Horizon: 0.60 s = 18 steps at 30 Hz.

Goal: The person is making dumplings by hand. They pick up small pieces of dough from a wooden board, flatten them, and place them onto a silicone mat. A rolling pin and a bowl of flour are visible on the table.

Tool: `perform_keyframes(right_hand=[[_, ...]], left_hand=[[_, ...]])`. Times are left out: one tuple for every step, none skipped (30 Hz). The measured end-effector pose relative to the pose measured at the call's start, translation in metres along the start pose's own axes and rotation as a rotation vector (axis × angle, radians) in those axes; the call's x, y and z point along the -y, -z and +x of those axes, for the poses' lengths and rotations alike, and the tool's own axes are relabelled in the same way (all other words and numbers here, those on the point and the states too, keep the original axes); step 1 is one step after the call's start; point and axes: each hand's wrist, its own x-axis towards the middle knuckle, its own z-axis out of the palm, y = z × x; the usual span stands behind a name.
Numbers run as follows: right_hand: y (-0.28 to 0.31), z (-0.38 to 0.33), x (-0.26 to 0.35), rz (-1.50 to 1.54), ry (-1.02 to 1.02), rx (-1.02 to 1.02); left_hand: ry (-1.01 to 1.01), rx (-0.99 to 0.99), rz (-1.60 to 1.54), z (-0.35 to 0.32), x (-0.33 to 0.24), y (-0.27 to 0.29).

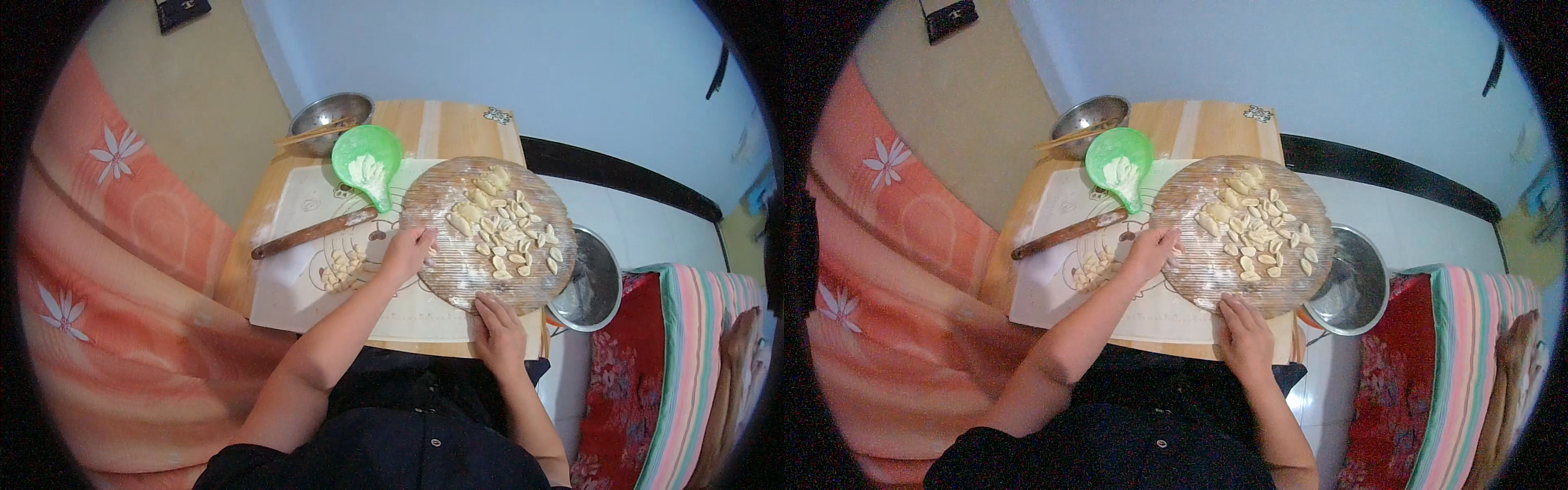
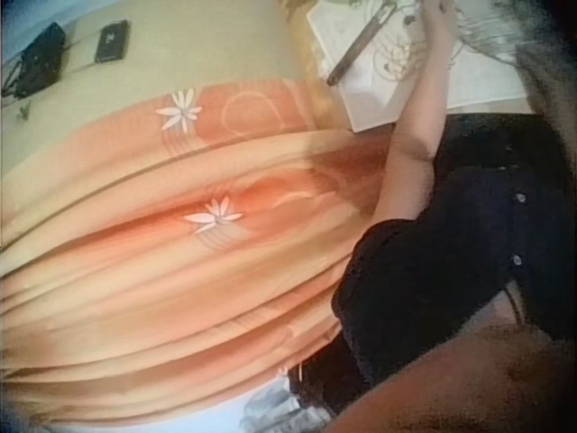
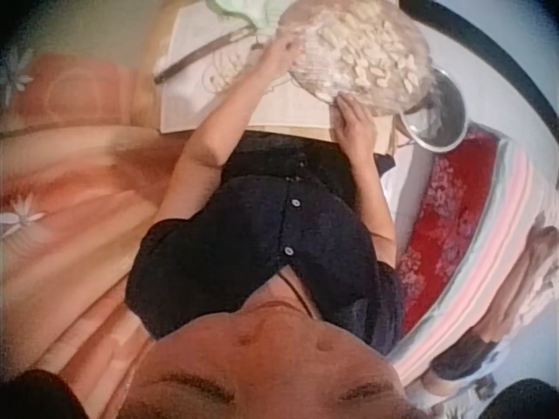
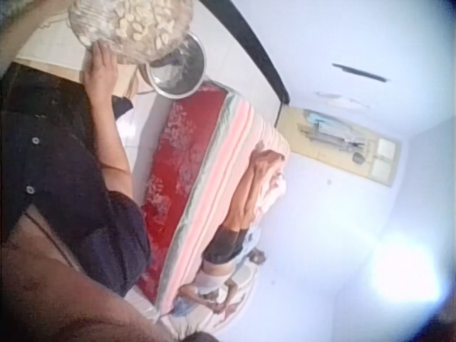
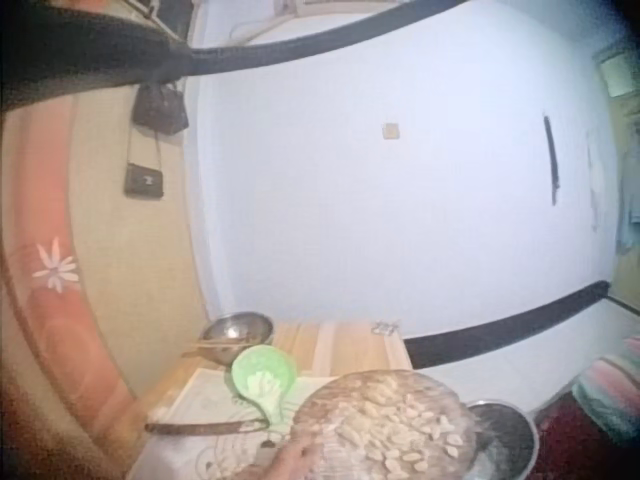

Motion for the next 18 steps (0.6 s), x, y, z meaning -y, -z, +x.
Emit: perform_keyframes(right_hand=[[0.000, 0.000, 0.000, -0.003, 0.003, 0.000], [-0.001, 0.001, 0.000, -0.005, 0.006, -0.003], [-0.002, 0.001, -0.001, -0.008, 0.010, -0.005], [-0.003, 0.000, -0.001, 0.000, 0.010, -0.008], [-0.004, -0.001, -0.001, 0.009, 0.008, -0.009], [-0.004, -0.002, -0.001, 0.019, 0.007, -0.010], [-0.006, -0.002, -0.001, 0.026, 0.004, -0.005], [-0.006, -0.002, -0.003, 0.025, -0.004, -0.002], [-0.005, -0.003, -0.004, 0.028, -0.009, 0.002], [-0.002, -0.005, -0.006, 0.094, -0.055, 0.000], [0.003, -0.007, -0.009, 0.164, -0.097, -0.006], [0.009, -0.008, -0.014, 0.235, -0.136, -0.007], [0.023, -0.008, -0.020, 0.231, -0.229, -0.128], [0.028, -0.012, -0.050, 0.165, -0.303, -0.197], [0.043, 0.003, -0.059, 0.337, -0.533, -0.313], [0.036, -0.001, -0.116, 0.335, -0.574, -0.406], [0.029, -0.005, -0.172, 0.341, -0.614, -0.497], [0.029, 0.007, -0.191, 0.509, -0.806, -0.526]], left_hand=[[0.074, 0.038, -0.081, 0.000, -0.003, -0.005], [0.147, 0.076, -0.159, 0.001, -0.005, -0.011], [0.108, 0.100, -0.182, 0.002, -0.008, -0.020], [0.070, 0.124, -0.205, 0.002, -0.009, -0.030], [0.035, 0.147, -0.228, 0.002, -0.011, -0.038], [-0.010, 0.189, -0.257, 0.005, -0.013, -0.045], [-0.088, 0.153, -0.222, 0.005, -0.016, -0.049], [-0.170, 0.125, -0.189, 0.003, -0.026, -0.054], [-0.249, 0.093, -0.155, 0.000, -0.037, -0.056], [-0.236, 0.052, 0.073, -0.003, -0.044, -0.050], [-0.341, 0.017, 0.190, -0.008, -0.043, -0.043], [-0.443, -0.021, 0.305, -0.018, -0.037, -0.035], [-0.543, -0.061, 0.421, -0.029, -0.031, -0.028], [-0.509, -0.024, 0.463, -0.040, -0.029, -0.022], [-0.471, 0.017, 0.504, -0.051, -0.026, -0.017], [-0.437, 0.061, 0.544, -0.061, -0.022, -0.014], [-0.467, 0.060, 0.571, -0.069, -0.015, -0.014], [-0.491, 0.057, 0.594, -0.077, -0.006, -0.014]])
